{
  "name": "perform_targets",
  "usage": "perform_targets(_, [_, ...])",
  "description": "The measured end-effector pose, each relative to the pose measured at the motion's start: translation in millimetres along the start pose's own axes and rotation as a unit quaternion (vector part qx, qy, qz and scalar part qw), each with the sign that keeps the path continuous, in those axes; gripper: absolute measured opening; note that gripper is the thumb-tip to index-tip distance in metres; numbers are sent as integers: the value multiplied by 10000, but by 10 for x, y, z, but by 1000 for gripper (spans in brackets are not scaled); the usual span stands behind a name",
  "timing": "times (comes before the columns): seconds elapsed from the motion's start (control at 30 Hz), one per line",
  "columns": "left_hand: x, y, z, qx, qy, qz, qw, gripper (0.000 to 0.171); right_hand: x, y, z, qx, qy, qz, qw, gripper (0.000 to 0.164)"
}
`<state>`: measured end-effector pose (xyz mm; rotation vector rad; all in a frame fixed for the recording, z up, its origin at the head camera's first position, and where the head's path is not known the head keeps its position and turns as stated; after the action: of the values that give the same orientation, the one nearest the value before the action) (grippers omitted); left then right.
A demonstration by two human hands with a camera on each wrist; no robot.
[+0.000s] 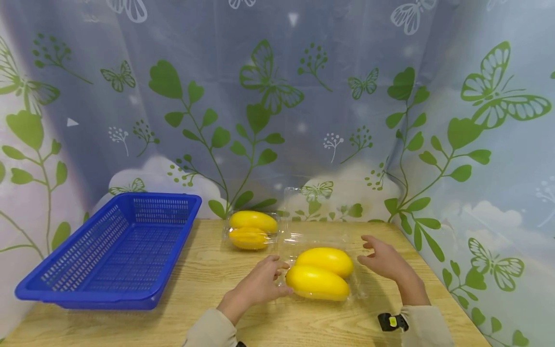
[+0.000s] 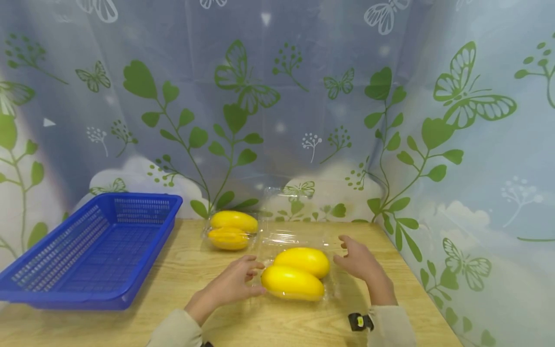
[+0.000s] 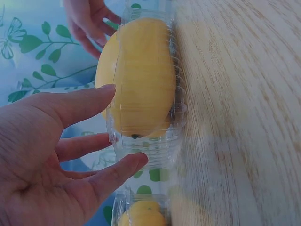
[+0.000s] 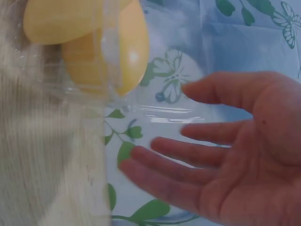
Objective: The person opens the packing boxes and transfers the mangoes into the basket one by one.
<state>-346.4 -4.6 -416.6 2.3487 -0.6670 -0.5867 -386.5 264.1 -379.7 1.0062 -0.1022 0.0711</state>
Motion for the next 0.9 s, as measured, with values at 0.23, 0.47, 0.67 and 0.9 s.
perform_targets(0.23, [12,-24,10,174,65,30,9998,60,-41,-198,-163,-714,-188,888,9933,70])
perform_targets(0.47, [6,-32,33,155,122,33,9998,58,-40,-321,-241,-1112,-281,1466,9825,82])
perform_targets(0.67, [5,-28,41,104,113,15,9999,56,-69,-419,-329,-1417,-300,1823,9725,82])
perform_targets(0.9, [5,-6,5,-20,11,-23,10000,55,-107,-544,-436,-2184,-283,2467,9437,78])
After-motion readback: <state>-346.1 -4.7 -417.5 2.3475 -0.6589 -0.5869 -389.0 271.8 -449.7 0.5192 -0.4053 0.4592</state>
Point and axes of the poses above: each hand's wrist, its own x-axis away from the middle knuckle, its own y-axis out of the back of the hand, z = x × y, the point moved 10 cm from there along -x, towards the middle knuckle, and after that the axes turned 12 degrees about -y, right-handed, at the moved point
